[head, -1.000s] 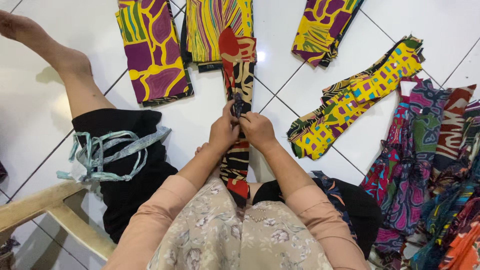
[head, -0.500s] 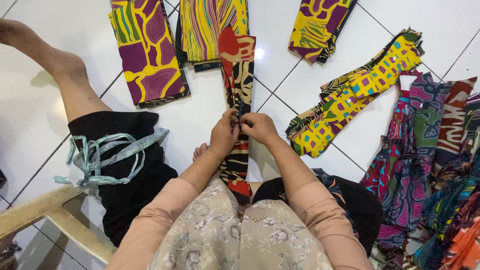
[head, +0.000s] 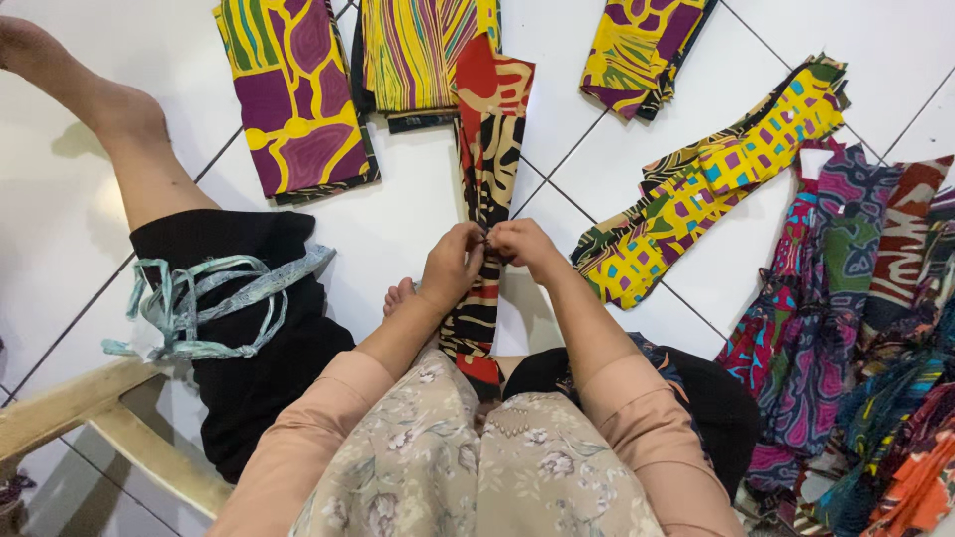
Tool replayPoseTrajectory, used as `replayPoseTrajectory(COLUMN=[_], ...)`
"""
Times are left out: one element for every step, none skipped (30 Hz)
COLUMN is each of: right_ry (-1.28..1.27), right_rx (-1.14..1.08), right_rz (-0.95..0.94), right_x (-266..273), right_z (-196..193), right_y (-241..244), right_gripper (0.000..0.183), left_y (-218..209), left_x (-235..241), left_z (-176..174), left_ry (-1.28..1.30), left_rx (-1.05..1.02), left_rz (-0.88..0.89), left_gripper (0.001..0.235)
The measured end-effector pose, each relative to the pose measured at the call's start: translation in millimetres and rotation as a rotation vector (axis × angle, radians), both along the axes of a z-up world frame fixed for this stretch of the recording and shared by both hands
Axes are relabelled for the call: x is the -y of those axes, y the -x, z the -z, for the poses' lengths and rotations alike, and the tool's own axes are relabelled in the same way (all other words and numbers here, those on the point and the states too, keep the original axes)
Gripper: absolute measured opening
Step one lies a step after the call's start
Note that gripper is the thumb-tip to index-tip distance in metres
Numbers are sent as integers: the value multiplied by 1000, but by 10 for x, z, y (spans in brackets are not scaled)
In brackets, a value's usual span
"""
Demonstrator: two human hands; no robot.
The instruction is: The person sits on a tiled floor and folds multiple pieces of patterned fabric. They align the edges, fold the fabric in half, and secure each bundle with a rubber band. The finished bundles are placed in a pile to the side.
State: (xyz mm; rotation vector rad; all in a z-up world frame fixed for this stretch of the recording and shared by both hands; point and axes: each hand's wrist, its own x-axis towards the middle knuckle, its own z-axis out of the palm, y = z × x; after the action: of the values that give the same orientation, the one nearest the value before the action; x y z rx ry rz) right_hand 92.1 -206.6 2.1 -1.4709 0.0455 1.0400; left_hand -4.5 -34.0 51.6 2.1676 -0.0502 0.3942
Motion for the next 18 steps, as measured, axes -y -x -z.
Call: replayPoseTrajectory(right_ry=[-27, -53, -80, -85, -89, -92, -88, -82, -75, -34, 8, 50, 30, 12, -6, 91, 189, 290], right_rx=[-45, -84, -124, -136, -148, -166, -168, -166, -163, -130, -96, -65, 47, 157, 267, 392, 517, 649], right_rz=[39, 78, 116, 125, 134, 145, 151, 159, 167, 142, 117, 95, 98, 100, 100, 93, 84, 79], right_x=[13, 20, 19, 11, -1, -7, -11, -2, -7, -4, 16, 39, 73, 109, 142, 171, 185, 177], right_z=[25, 34, 33, 29, 25, 25, 27, 24, 27, 30, 39, 61, 91, 128, 166, 197, 216, 211], right_y=[3, -17, -32, -33, -35, -2, 18, 8, 16, -7, -43, -48, -74, -83, -77, -77, -67, -110], right_gripper=[11, 10, 10, 10, 10, 10, 10, 10, 11, 10, 9, 8, 8, 11, 16, 18, 21, 24], left_y=[23, 18, 11, 4, -15, -3, -8, -28, -36, -69, -88, -93, -92, -67, -36, 7, 51, 43], left_x=[1, 4, 9, 11, 16, 24, 31, 39, 34, 21, -1, -23, -50, -79, -108, -149, -170, -201], left_z=[-43, -84, -121, -150, -168, -177, -178, -176, -176, -177, -176, -161, -137, -102, -56, -4, 58, 124], left_ry=[-25, -16, -8, 0, -5, -9, -13, -81, -148, -217, -234, -253, -271, -285, -298, -312, -276, -241], left_rx=[37, 50, 63, 74, 60, 40, 19, 15, 11, 13, 10, 4, -2, -21, -41, -59, -137, -205], left_rz=[9, 15, 22, 31, 21, 11, 2, 19, 36, 53, 47, 43, 39, 55, 71, 86, 41, -2], left_gripper=[24, 23, 22, 21, 20, 19, 19, 16, 14, 12, 11, 11, 10, 10, 11, 11, 12, 13])
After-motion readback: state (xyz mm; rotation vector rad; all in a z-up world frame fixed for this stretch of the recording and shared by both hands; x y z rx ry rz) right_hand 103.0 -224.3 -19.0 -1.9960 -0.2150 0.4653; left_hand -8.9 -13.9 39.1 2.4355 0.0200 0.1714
